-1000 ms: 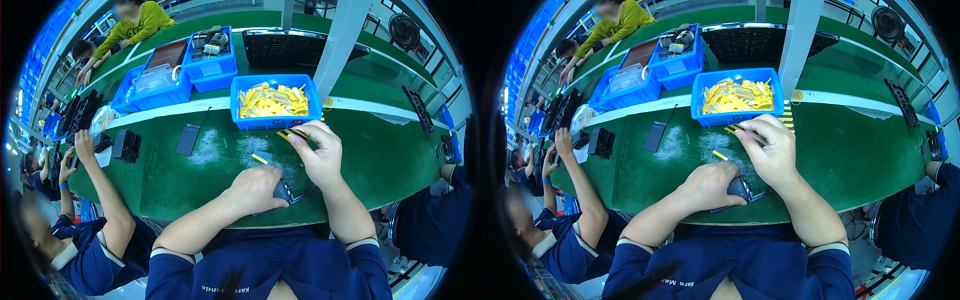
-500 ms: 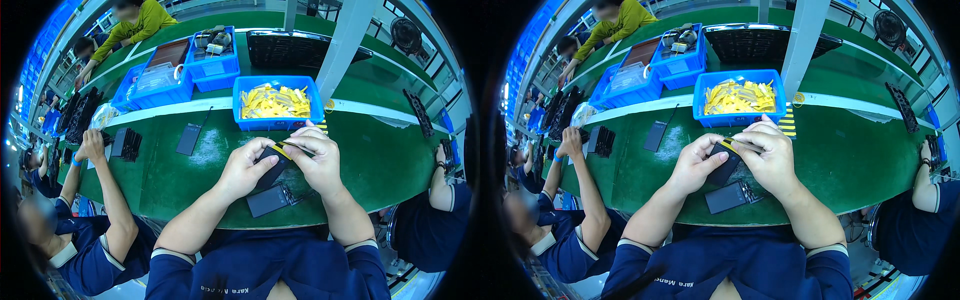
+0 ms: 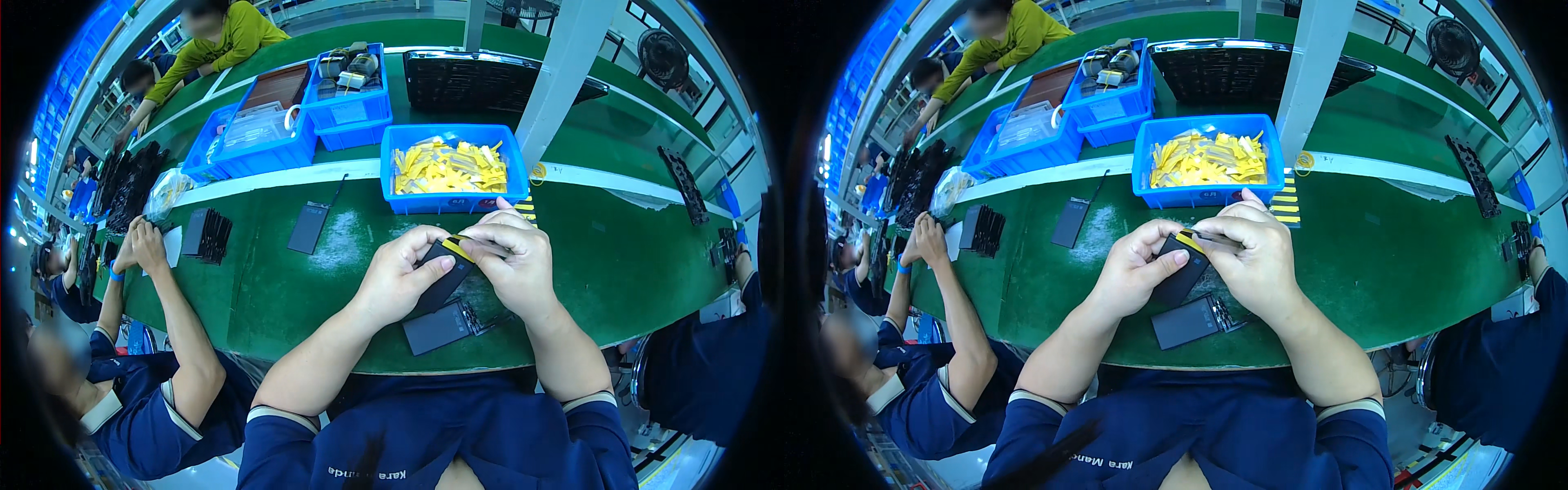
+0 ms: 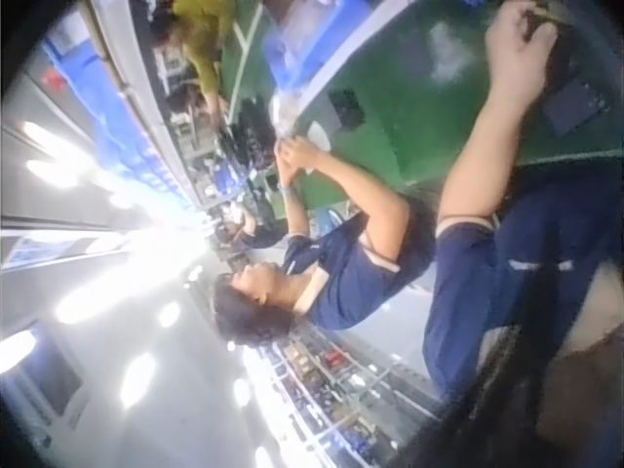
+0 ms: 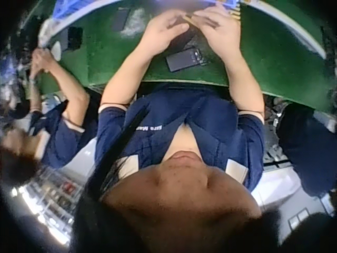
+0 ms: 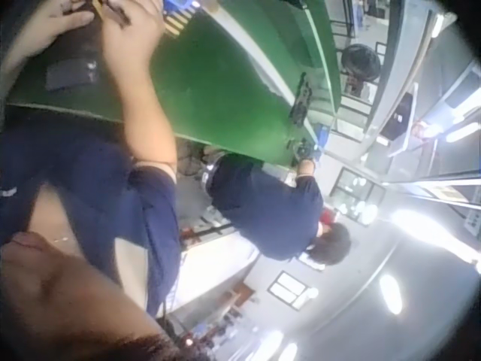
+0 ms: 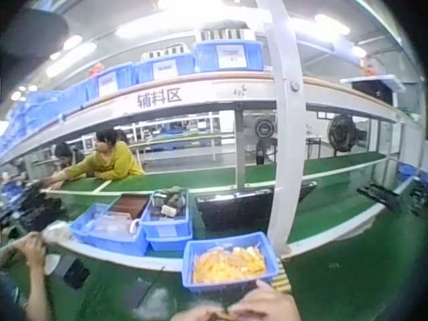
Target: The person assembles small black rectangular electronic devices at a factory workstation. They pick up each device, insert a small black component, and then apply a yellow and black striped tape to the side. The person handles the devices one at a time, stacking the finished units on the table.
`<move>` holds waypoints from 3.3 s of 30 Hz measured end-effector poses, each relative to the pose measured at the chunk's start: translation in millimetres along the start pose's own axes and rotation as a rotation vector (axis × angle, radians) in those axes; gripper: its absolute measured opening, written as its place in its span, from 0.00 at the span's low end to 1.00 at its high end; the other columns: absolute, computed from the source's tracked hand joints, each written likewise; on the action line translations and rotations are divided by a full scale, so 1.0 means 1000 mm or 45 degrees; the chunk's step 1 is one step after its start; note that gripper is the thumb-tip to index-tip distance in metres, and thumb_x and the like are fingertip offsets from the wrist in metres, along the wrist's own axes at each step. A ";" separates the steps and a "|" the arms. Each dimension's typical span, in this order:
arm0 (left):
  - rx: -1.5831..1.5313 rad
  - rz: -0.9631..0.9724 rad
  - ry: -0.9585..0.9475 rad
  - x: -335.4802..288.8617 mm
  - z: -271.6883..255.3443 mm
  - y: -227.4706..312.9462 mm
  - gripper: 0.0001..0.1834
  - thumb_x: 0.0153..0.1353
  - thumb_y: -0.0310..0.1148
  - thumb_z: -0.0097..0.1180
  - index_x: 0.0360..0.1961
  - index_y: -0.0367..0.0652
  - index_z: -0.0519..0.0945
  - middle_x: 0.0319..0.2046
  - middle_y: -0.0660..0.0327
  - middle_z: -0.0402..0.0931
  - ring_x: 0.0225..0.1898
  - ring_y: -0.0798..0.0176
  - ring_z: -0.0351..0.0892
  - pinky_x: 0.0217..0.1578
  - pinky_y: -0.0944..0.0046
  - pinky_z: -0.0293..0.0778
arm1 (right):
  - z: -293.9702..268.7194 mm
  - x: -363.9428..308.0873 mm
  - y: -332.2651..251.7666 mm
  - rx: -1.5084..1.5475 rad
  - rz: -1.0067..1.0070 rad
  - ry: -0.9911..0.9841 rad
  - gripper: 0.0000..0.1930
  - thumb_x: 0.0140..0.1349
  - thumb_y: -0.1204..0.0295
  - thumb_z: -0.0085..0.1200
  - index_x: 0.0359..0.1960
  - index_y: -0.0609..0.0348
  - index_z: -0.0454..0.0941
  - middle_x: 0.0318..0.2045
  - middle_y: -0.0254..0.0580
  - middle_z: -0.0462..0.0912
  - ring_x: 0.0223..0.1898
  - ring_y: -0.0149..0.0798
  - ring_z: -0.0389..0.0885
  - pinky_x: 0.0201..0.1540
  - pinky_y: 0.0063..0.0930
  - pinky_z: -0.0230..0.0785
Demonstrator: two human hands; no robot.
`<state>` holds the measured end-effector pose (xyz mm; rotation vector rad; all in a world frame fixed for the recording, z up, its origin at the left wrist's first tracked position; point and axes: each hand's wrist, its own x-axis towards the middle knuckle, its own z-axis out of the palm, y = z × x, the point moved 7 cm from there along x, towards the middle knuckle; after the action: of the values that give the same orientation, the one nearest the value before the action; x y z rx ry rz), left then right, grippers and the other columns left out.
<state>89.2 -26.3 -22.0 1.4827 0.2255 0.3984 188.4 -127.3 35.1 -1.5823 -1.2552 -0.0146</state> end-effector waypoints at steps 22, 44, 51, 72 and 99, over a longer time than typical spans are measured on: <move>0.041 -0.064 -0.043 -0.003 -0.001 0.001 0.14 0.62 0.24 0.53 0.49 0.35 0.71 0.41 0.64 0.75 0.41 0.76 0.71 0.43 0.74 0.69 | 0.003 0.000 -0.015 -0.212 -0.189 0.053 0.08 0.40 0.79 0.63 0.26 0.59 0.80 0.22 0.38 0.77 0.29 0.41 0.78 0.52 0.42 0.65; 0.156 0.016 0.054 -0.004 -0.008 0.010 0.13 0.63 0.22 0.49 0.49 0.35 0.68 0.36 0.63 0.77 0.36 0.76 0.74 0.37 0.73 0.71 | -0.017 0.001 -0.031 -0.543 -0.497 0.290 0.15 0.34 0.84 0.61 0.27 0.56 0.76 0.31 0.36 0.79 0.42 0.46 0.77 0.59 0.53 0.59; -0.310 0.077 0.063 0.000 -0.008 0.009 0.14 0.63 0.22 0.50 0.49 0.35 0.66 0.38 0.60 0.78 0.39 0.74 0.75 0.39 0.72 0.71 | 0.010 -0.009 -0.044 -0.387 -0.587 0.015 0.12 0.38 0.82 0.61 0.27 0.57 0.77 0.39 0.38 0.82 0.50 0.47 0.77 0.60 0.58 0.56; 0.472 0.375 0.179 -0.012 -0.008 0.040 0.19 0.60 0.19 0.51 0.53 0.36 0.67 0.44 0.56 0.76 0.44 0.70 0.76 0.46 0.70 0.70 | -0.003 -0.007 -0.052 -0.435 -0.635 0.023 0.14 0.36 0.79 0.63 0.29 0.58 0.76 0.43 0.42 0.79 0.52 0.52 0.73 0.60 0.58 0.56; -0.108 0.230 0.203 -0.010 -0.003 0.017 0.15 0.60 0.17 0.46 0.49 0.34 0.69 0.36 0.59 0.80 0.37 0.71 0.78 0.38 0.70 0.74 | 0.005 -0.012 -0.051 -0.530 -0.728 0.169 0.17 0.37 0.80 0.56 0.35 0.63 0.81 0.27 0.40 0.74 0.32 0.42 0.74 0.39 0.39 0.69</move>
<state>77.1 -26.7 -5.8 1.3937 0.1991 0.6651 144.0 -138.0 62.0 -1.4750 -1.6287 -0.7727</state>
